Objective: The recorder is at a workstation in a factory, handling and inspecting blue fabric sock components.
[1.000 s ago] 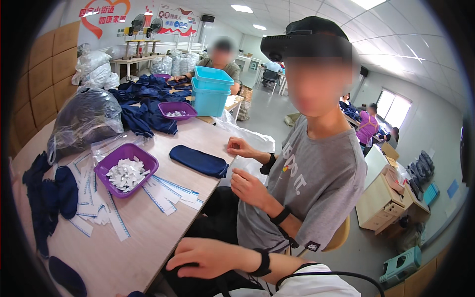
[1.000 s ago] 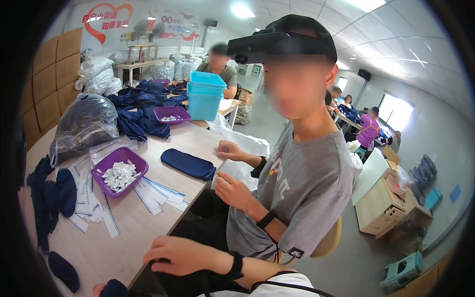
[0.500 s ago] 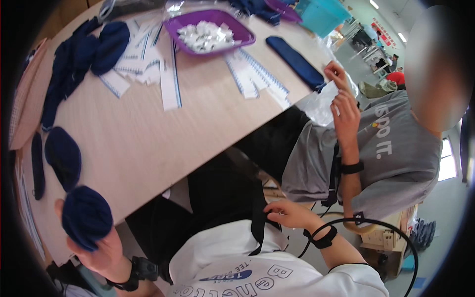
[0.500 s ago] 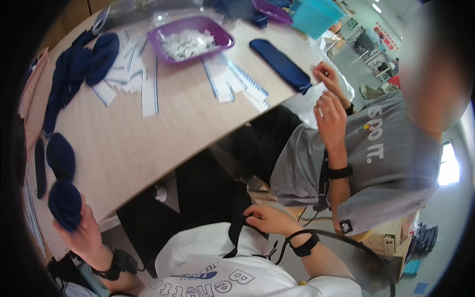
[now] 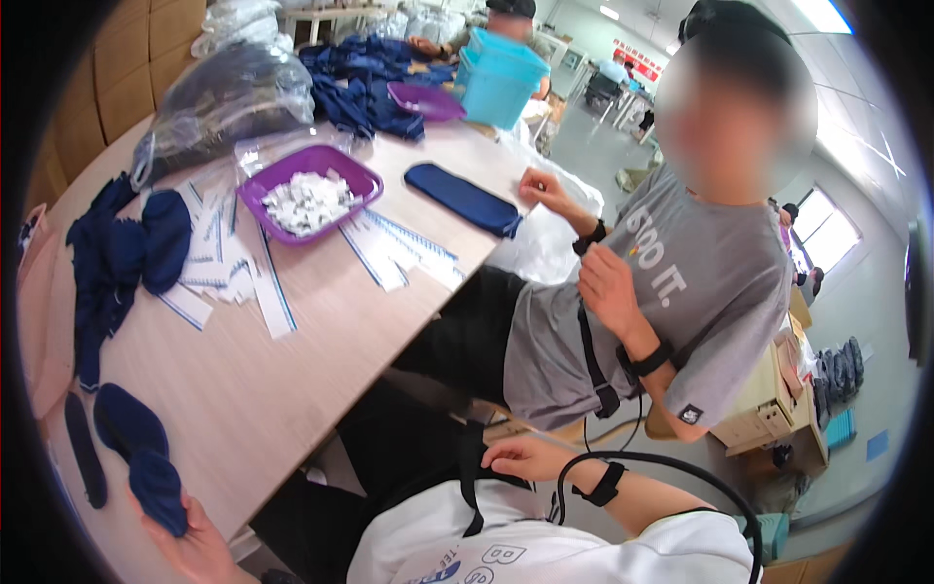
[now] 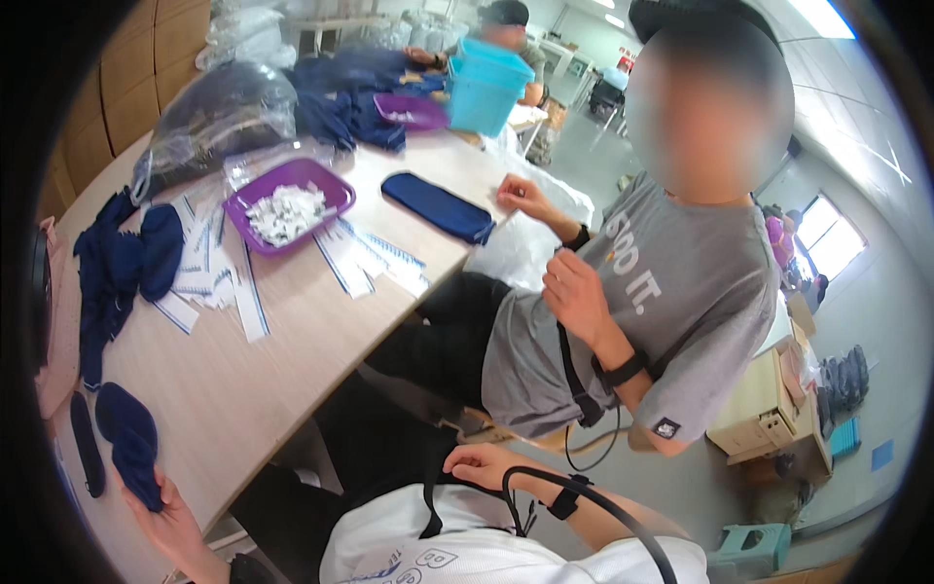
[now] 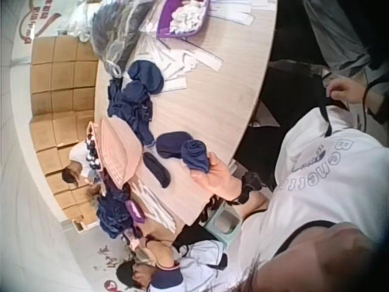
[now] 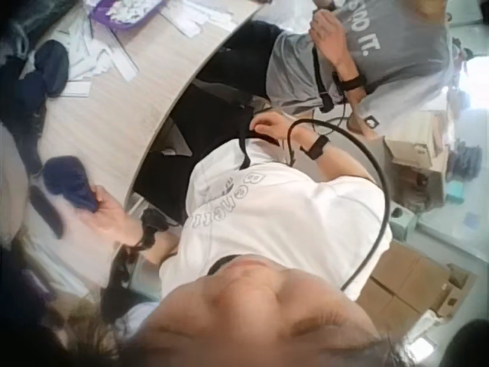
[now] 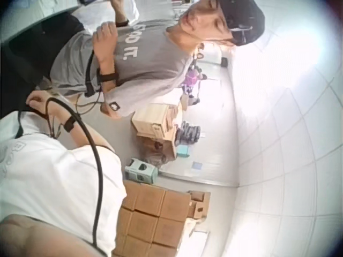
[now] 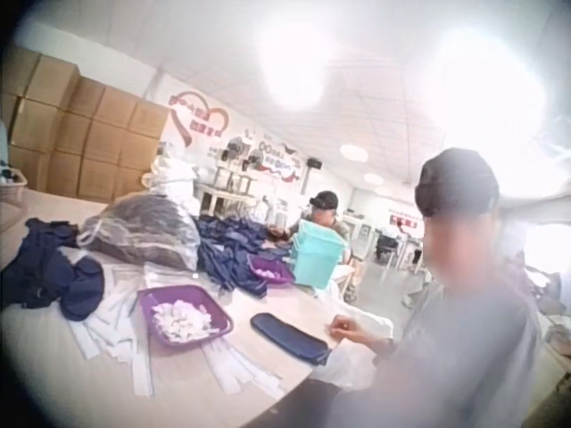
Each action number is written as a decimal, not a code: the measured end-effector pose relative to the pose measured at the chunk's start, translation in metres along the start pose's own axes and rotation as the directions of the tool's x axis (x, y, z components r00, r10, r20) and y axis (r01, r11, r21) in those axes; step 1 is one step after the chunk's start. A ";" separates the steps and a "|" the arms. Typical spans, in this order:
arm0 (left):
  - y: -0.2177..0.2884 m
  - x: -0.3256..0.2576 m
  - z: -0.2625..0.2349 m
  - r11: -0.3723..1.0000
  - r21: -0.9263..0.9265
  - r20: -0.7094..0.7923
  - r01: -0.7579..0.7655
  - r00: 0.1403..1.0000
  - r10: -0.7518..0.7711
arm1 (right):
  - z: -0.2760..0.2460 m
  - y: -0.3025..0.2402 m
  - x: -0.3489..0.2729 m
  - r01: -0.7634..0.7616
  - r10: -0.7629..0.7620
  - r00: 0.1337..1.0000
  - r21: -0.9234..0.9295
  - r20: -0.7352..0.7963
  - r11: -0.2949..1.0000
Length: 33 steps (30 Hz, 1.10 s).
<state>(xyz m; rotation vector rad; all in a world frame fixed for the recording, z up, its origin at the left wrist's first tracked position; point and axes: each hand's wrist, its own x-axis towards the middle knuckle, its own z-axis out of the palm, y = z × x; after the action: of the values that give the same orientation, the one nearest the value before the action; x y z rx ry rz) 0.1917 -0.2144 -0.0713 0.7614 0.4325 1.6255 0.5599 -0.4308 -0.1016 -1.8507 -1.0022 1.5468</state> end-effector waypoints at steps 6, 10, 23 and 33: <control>0.004 -0.003 0.001 0.993 0.106 -0.094 -0.049 0.994 0.059 | 0.000 0.015 0.000 -0.039 0.115 0.978 -0.389 0.175 0.921; 0.004 0.000 0.001 0.993 0.115 -0.101 -0.041 0.993 0.052 | 0.000 0.059 -0.006 -0.156 0.224 0.940 -0.260 0.257 0.953; -0.012 -0.009 0.044 0.985 0.174 -0.087 0.022 0.996 -0.007 | 0.014 -0.017 0.015 0.035 -0.002 0.832 -0.049 0.555 0.998; -0.009 -0.010 0.056 0.987 0.146 -0.012 0.060 0.998 -0.059 | 0.026 -0.008 0.021 -0.065 -0.178 0.763 0.348 0.622 0.935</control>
<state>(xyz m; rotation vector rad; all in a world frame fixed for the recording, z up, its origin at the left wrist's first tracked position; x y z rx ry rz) 0.2376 -0.2298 -0.0393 0.8448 0.5797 1.5533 0.5345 -0.4113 -0.1133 -1.0235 -0.9534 2.2270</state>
